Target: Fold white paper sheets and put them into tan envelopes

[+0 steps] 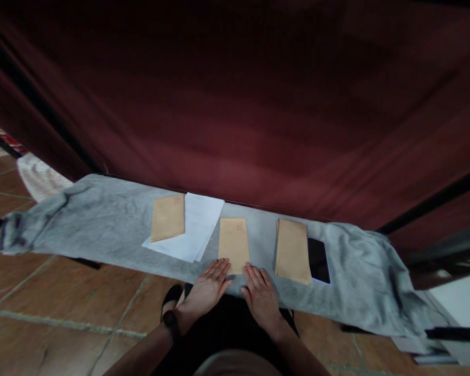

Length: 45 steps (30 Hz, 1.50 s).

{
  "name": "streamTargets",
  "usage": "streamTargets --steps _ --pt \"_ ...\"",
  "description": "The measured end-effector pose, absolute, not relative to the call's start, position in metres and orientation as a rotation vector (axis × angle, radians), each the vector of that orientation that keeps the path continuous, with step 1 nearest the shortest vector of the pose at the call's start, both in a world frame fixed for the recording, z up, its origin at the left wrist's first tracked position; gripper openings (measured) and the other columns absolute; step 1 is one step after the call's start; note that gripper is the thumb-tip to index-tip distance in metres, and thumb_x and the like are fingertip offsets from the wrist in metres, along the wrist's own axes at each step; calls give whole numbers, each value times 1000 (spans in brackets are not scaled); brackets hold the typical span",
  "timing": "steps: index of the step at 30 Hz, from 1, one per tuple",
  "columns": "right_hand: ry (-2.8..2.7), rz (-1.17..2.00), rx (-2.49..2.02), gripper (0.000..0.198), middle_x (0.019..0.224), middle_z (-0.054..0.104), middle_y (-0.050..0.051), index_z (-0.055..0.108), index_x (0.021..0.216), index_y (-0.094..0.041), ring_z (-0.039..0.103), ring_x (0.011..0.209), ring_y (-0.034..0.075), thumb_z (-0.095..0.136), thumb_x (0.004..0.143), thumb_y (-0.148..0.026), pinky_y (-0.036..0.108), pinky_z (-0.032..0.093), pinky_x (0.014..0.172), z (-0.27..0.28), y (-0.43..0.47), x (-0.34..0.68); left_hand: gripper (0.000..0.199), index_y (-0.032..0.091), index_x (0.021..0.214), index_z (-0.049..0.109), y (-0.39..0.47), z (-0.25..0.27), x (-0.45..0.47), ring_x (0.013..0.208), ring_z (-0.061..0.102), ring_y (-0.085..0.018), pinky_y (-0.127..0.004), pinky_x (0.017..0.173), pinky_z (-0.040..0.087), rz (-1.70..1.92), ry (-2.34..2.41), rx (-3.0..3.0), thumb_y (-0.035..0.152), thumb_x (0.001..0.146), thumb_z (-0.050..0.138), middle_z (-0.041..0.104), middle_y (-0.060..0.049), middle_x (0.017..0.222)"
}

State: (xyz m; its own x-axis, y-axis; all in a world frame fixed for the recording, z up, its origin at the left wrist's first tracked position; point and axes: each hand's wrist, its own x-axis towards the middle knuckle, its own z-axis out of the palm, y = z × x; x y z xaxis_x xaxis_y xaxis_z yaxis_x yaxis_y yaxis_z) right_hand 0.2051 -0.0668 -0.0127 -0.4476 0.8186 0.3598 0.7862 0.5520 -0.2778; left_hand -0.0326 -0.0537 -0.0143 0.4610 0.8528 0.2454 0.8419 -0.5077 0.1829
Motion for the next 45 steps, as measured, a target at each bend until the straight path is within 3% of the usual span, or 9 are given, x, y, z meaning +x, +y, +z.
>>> streamTargets --steps 8,20,32,35,40,45 --pt "-2317 72 -1291 55 149 51 6 33 154 -22 50 135 24 45 101 -34 46 32 118 -19 -64 203 61 13 153 32 31 -15 21 149 28 -25 -46 122 20 386 1634 2587 46 102 29 37 -14 157" --pt "-2364 26 -1306 51 150 50 6 40 151 -23 46 138 22 47 101 -32 43 31 119 -10 -63 203 59 22 154 32 98 -12 38 150 21 -35 -67 117 10 324 1775 2440 46 100 31 31 -11 161" --pt "-2368 5 -1350 52 153 46 3 40 150 -27 44 139 20 47 101 -44 42 23 120 -20 -63 201 48 32 148 43 0 -12 10 147 31 -25 -54 120 19 317 1662 2562 39 101 36 39 0 158" --pt "-2332 10 -1360 50 151 48 4 43 148 -28 46 137 21 48 101 -43 43 24 120 -19 -64 200 49 29 149 43 -24 -18 3 146 34 -25 -51 119 25 466 1768 2554 38 101 37 41 -3 157" --pt "-2290 14 -1343 49 150 50 5 46 146 -26 47 137 21 52 100 -40 44 26 119 -21 -65 197 54 13 146 45 -45 -25 -3 141 41 -30 -49 114 36 731 2002 2285 37 98 42 46 -17 152" --pt "-2190 17 -1367 44 146 54 5 52 142 -27 52 132 22 52 99 -36 45 25 119 -26 -65 190 52 16 140 51 -44 -18 2 133 50 -29 -49 110 42 896 1970 1953 20 88 50 52 -15 146"
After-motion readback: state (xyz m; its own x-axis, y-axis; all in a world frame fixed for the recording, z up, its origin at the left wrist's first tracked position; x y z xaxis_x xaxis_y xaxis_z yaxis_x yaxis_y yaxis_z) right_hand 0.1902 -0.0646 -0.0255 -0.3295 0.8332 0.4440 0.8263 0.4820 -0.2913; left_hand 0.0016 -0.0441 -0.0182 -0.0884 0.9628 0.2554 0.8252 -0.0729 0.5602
